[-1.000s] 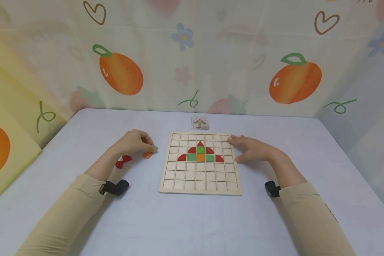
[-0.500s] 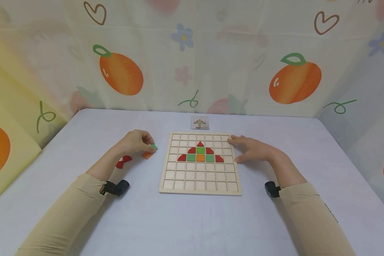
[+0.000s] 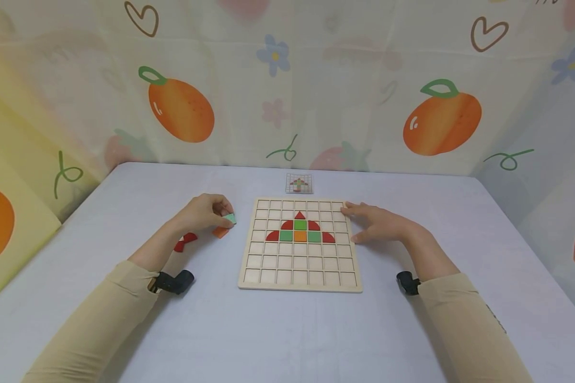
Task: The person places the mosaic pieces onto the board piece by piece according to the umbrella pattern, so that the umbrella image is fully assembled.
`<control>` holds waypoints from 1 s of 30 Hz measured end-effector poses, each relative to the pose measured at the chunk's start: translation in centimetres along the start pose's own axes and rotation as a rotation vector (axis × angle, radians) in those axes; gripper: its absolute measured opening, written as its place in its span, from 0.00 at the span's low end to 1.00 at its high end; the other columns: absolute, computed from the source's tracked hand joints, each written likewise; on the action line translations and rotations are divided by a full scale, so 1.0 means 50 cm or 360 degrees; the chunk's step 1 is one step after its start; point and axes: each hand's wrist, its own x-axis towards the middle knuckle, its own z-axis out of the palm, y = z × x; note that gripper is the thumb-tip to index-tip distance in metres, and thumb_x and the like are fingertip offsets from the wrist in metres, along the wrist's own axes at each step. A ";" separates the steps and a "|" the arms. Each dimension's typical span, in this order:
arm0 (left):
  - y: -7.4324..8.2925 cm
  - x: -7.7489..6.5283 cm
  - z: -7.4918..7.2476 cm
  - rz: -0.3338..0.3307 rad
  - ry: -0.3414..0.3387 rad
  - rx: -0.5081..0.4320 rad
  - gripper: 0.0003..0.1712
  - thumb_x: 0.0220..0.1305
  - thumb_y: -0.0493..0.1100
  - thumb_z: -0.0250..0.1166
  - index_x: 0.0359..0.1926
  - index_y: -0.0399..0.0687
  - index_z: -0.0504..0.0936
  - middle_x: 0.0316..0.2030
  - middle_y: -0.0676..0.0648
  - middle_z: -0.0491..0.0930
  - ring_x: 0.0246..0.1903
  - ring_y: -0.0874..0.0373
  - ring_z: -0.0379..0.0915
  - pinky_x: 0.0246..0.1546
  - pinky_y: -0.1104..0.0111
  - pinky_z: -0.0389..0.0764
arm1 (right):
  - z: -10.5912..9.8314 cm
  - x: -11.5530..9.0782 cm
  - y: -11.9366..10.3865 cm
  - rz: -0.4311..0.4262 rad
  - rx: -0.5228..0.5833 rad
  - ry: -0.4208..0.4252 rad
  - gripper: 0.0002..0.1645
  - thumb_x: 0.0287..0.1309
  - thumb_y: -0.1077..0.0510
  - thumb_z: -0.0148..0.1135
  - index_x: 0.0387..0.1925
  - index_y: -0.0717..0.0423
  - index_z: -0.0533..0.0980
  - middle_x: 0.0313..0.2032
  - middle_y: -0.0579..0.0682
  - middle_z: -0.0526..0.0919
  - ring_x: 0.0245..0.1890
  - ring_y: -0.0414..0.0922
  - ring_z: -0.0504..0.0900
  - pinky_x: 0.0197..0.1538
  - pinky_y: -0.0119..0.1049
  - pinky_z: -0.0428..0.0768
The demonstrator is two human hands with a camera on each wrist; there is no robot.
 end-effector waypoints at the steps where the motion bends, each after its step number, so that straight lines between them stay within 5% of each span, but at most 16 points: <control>1: 0.000 0.000 0.000 0.0006 -0.0001 -0.0005 0.15 0.47 0.42 0.71 0.37 0.46 0.78 0.32 0.47 0.77 0.34 0.54 0.69 0.32 0.68 0.69 | 0.000 -0.001 -0.001 -0.0006 0.0002 -0.0001 0.47 0.47 0.44 0.66 0.68 0.45 0.57 0.71 0.49 0.47 0.70 0.58 0.36 0.62 0.66 0.41; 16: -0.004 0.010 0.006 0.0059 0.0025 -0.0217 0.09 0.52 0.40 0.68 0.36 0.46 0.81 0.33 0.47 0.78 0.35 0.55 0.73 0.34 0.69 0.74 | 0.001 -0.002 0.001 -0.0024 0.0003 -0.0004 0.47 0.48 0.43 0.66 0.68 0.45 0.57 0.71 0.50 0.47 0.70 0.59 0.36 0.62 0.67 0.41; 30: 0.059 0.013 0.031 0.0067 0.0049 -0.0365 0.08 0.53 0.42 0.67 0.35 0.48 0.83 0.32 0.49 0.81 0.35 0.57 0.75 0.38 0.68 0.73 | 0.000 0.000 0.004 0.0003 0.0004 -0.0001 0.48 0.47 0.43 0.66 0.68 0.44 0.57 0.72 0.48 0.47 0.70 0.58 0.36 0.62 0.67 0.42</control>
